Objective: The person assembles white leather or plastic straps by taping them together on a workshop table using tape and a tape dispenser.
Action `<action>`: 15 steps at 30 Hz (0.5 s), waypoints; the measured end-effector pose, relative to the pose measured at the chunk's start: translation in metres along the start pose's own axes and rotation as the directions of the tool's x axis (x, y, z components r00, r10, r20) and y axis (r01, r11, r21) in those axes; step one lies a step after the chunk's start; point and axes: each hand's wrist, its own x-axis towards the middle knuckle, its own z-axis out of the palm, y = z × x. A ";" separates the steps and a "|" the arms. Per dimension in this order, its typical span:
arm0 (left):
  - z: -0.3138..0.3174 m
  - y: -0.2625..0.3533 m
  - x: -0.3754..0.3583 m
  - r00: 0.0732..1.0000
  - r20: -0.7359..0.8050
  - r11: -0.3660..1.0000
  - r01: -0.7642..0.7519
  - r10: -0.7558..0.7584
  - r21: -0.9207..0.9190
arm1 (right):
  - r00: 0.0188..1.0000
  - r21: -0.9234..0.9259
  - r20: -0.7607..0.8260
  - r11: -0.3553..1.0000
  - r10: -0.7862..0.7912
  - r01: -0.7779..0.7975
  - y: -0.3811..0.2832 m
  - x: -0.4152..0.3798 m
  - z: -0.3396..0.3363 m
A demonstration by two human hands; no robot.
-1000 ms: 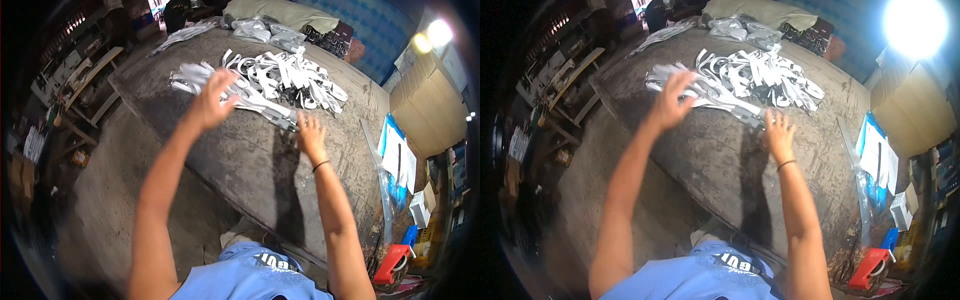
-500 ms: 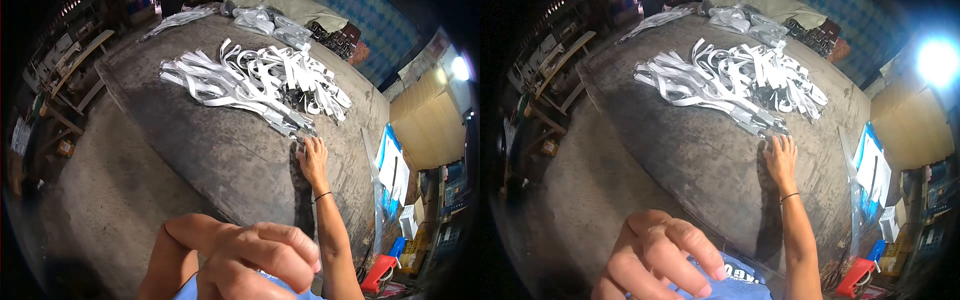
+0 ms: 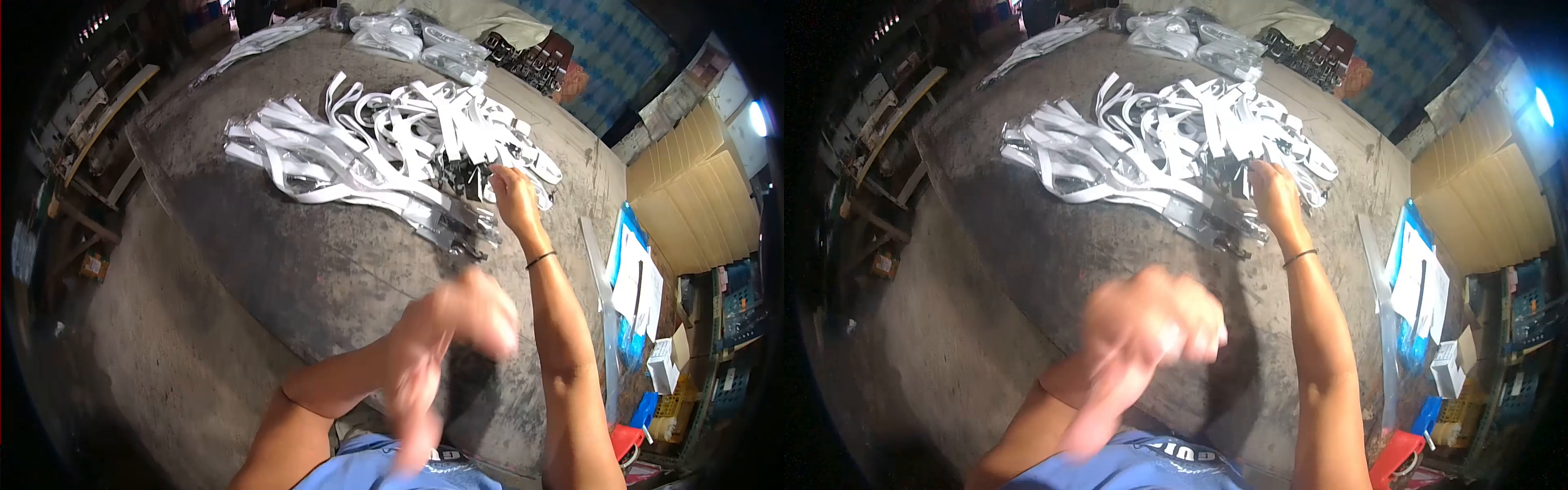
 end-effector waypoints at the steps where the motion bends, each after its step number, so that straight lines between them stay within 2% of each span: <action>1: -0.015 -0.021 -0.009 0.985 -0.084 0.985 0.155 -0.149 0.073 | 0.999 0.050 0.028 0.998 0.029 -0.030 -0.003 0.012 0.003; 2: -0.021 -0.039 -0.023 0.919 -0.277 0.928 0.334 -0.282 0.164 | 0.999 0.066 0.008 0.997 0.041 -0.041 -0.010 0.023 0.009; 3: -0.039 -0.066 -0.038 0.903 -0.355 0.875 0.360 -0.241 0.322 | 0.998 0.077 0.020 0.995 0.060 -0.061 -0.010 0.036 0.021; 5: -0.066 -0.100 -0.075 0.877 -0.432 0.675 0.450 -0.210 0.585 | 0.998 0.084 0.036 0.995 0.053 -0.056 -0.011 0.057 0.044; 6: -0.073 -0.110 -0.093 0.880 -0.430 0.589 0.460 -0.202 0.664 | 0.998 0.133 0.003 0.989 0.060 -0.060 -0.013 0.064 0.057; 7: -0.077 -0.119 -0.104 0.894 -0.402 0.515 0.444 -0.198 0.734 | 0.995 0.033 0.062 0.996 0.079 -0.081 -0.026 0.073 0.057; 9: -0.082 -0.122 -0.112 0.945 -0.161 0.468 0.284 -0.285 0.837 | 0.997 -0.168 0.033 0.984 0.071 -0.064 -0.034 0.086 0.074; 10: -0.085 -0.125 -0.114 0.929 -0.155 0.454 0.304 -0.337 0.838 | 0.997 -0.168 0.026 0.984 0.069 -0.063 -0.038 0.093 0.080; 11: -0.086 -0.127 -0.112 0.910 -0.150 0.441 0.325 -0.386 0.837 | 0.990 -0.254 0.051 0.961 0.128 -0.111 -0.040 0.099 0.085; 12: -0.087 -0.132 -0.113 0.934 -0.171 0.451 0.305 -0.314 0.839 | 0.979 -0.342 0.075 0.927 0.189 -0.153 -0.040 0.103 0.088; 13: -0.089 -0.134 -0.114 0.935 -0.174 0.457 0.307 -0.310 0.835 | 0.979 -0.350 0.078 0.925 0.187 -0.149 -0.034 0.110 0.093; 15: -0.087 -0.128 -0.111 0.903 -0.204 0.411 0.361 -0.377 0.837 | 0.924 -0.432 0.163 0.867 0.346 -0.249 -0.025 0.123 0.097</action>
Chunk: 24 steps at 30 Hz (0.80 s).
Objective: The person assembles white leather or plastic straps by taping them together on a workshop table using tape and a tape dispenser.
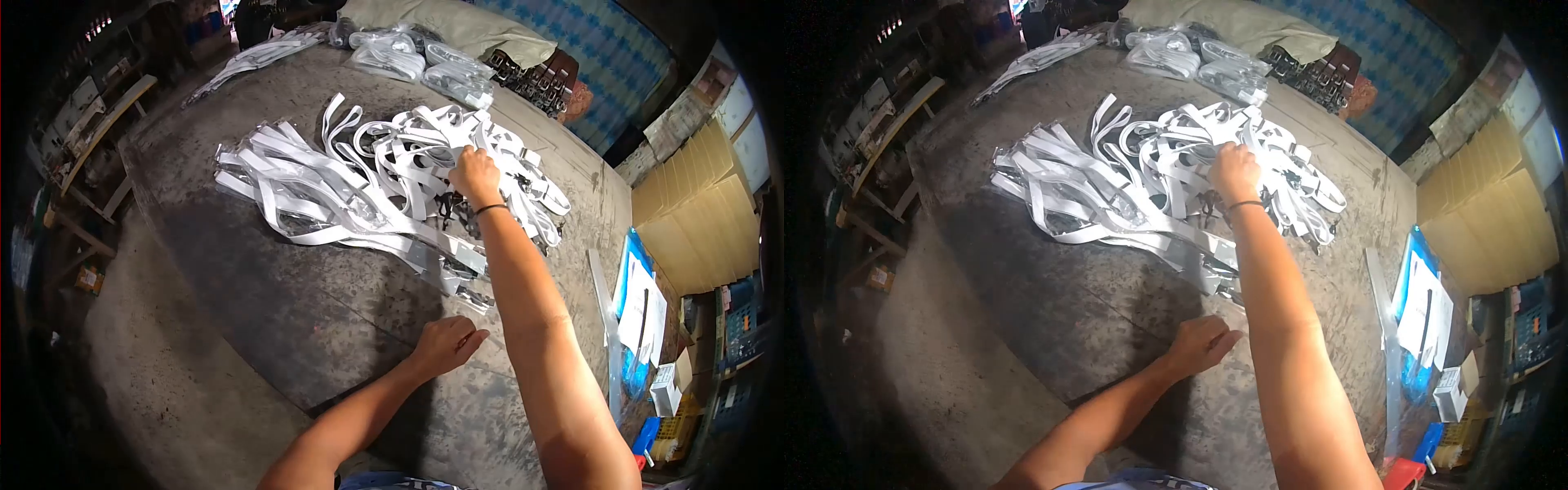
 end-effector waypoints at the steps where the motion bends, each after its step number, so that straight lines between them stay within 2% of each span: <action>1: -0.001 0.002 0.000 1.000 -0.003 1.000 0.004 -0.004 -0.006 | 0.993 0.027 0.096 0.997 0.066 -0.069 0.006 0.009 -0.003; 2: -0.001 0.003 0.000 1.000 -0.004 1.000 0.018 -0.018 -0.026 | 0.983 0.153 0.141 0.979 0.115 -0.137 0.014 0.020 -0.006; 3: -0.002 0.004 -0.001 1.000 -0.004 0.998 0.030 -0.030 -0.046 | 0.979 0.354 0.174 0.921 0.104 -0.161 0.028 0.039 -0.009; 4: -0.001 0.003 -0.001 0.999 -0.008 0.998 0.032 -0.032 -0.052 | 0.975 0.538 0.204 0.822 0.088 -0.187 0.039 0.057 -0.011; 6: 0.001 0.003 -0.001 1.000 -0.027 0.996 0.002 -0.004 -0.084 | 0.993 0.897 0.051 0.431 0.109 -0.094 0.042 0.067 -0.055; 8: 0.002 -0.001 -0.002 1.000 0.004 0.997 0.017 -0.017 -0.081 | 0.975 0.954 -0.091 0.300 0.203 0.027 0.037 0.082 -0.105; 10: 0.002 -0.001 -0.003 0.999 0.039 0.996 0.027 -0.024 -0.082 | 0.953 0.930 -0.243 0.324 0.183 0.175 0.045 0.107 -0.150; 12: 0.002 0.000 -0.003 0.990 0.099 0.995 0.099 -0.098 -0.008 | 0.898 0.860 -0.433 0.337 0.084 0.383 0.049 0.115 -0.202; 14: 0.003 0.001 -0.003 0.993 0.091 0.996 0.081 -0.077 -0.038 | 0.885 0.797 -0.465 0.443 0.015 0.411 0.090 0.156 -0.259; 16: 0.003 0.001 -0.002 0.998 0.039 0.999 0.046 -0.046 -0.010 | 0.707 0.650 -0.696 0.310 -0.122 0.694 0.074 0.132 -0.314; 18: 0.002 0.002 -0.001 0.998 0.053 1.000 0.021 -0.021 0.004 | 0.693 0.620 -0.710 0.356 -0.127 0.700 0.071 0.105 -0.359; 24: -0.012 0.012 0.007 0.990 -0.135 0.999 -0.037 0.037 -0.001 | 0.689 0.529 -0.715 0.549 -0.124 0.647 0.091 -0.012 -0.488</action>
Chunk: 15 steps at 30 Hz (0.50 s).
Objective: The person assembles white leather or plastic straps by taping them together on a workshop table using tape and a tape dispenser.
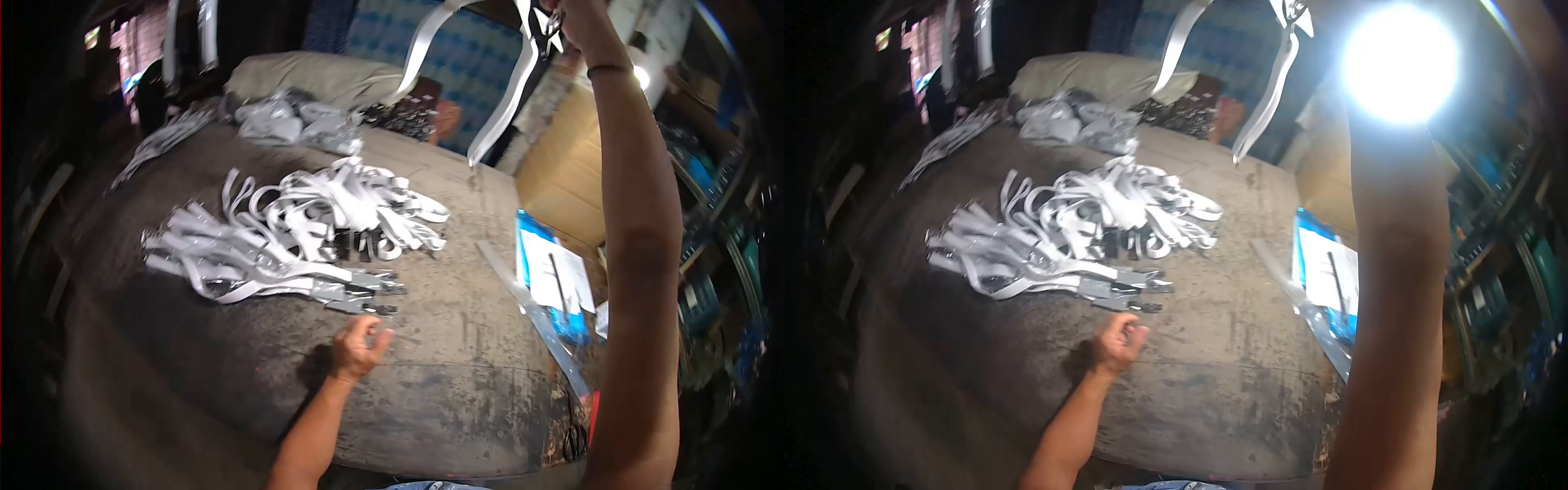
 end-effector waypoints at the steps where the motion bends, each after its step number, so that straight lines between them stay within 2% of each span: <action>1: -0.009 0.003 0.004 1.000 -0.020 1.000 0.015 -0.015 -0.003 | 1.000 -0.035 -0.004 0.999 0.005 -0.005 -0.023 -0.008 -0.015; 2: -0.016 0.010 0.009 0.998 -0.065 0.999 0.005 -0.008 -0.046 | 0.989 -0.084 0.020 0.986 0.145 -0.143 -0.046 -0.023 -0.026; 3: -0.023 0.013 0.013 0.993 -0.107 0.995 0.030 -0.040 -0.096 | 0.979 -0.187 0.055 0.966 0.194 -0.181 -0.067 -0.036 -0.039; 4: -0.028 0.014 0.016 0.985 -0.174 0.989 -0.019 -0.007 -0.145 | 0.965 -0.283 0.079 0.934 0.251 -0.220 -0.083 -0.046 -0.053; 5: -0.028 0.003 0.017 0.980 -0.199 0.995 -0.020 0.001 -0.095 | 0.954 -0.364 0.159 0.914 0.253 -0.181 -0.089 -0.051 -0.070; 6: -0.027 0.022 0.020 0.984 -0.178 0.994 -0.031 0.012 -0.103 | 0.933 -0.442 0.242 0.886 0.267 -0.139 -0.102 -0.061 -0.078; 7: -0.025 0.039 0.026 0.990 -0.142 0.975 -0.051 0.020 -0.217 | 0.895 -0.432 0.270 0.875 0.356 -0.218 -0.116 -0.077 -0.090; 8: -0.024 0.060 0.034 0.994 -0.110 0.944 -0.063 0.028 -0.325 | 0.847 -0.457 0.338 0.858 0.410 -0.234 -0.135 -0.089 -0.096; 10: -0.017 0.100 0.046 0.981 0.121 0.904 -0.086 0.149 -0.419 | 0.751 -0.484 0.468 0.846 0.466 -0.224 -0.159 -0.108 -0.112; 11: -0.007 0.118 0.049 0.947 0.215 0.879 -0.118 0.240 -0.462 | 0.748 -0.477 0.462 0.845 0.476 -0.243 -0.173 -0.119 -0.117; 12: 0.005 0.136 0.047 0.896 0.303 0.851 -0.138 0.326 -0.506 | 0.718 -0.512 0.506 0.837 0.477 -0.196 -0.187 -0.131 -0.120; 13: 0.019 0.152 0.040 0.830 0.359 0.819 -0.185 0.426 -0.543 | 0.686 -0.540 0.548 0.829 0.479 -0.148 -0.200 -0.142 -0.122; 14: 0.036 0.169 0.028 0.751 0.407 0.779 -0.222 0.520 -0.587 | 0.682 -0.532 0.542 0.829 0.491 -0.174 -0.214 -0.153 -0.124; 15: 0.053 0.193 0.010 0.733 0.442 0.706 -0.071 0.516 -0.705 | 0.680 -0.562 0.544 0.815 0.492 -0.140 -0.228 -0.163 -0.127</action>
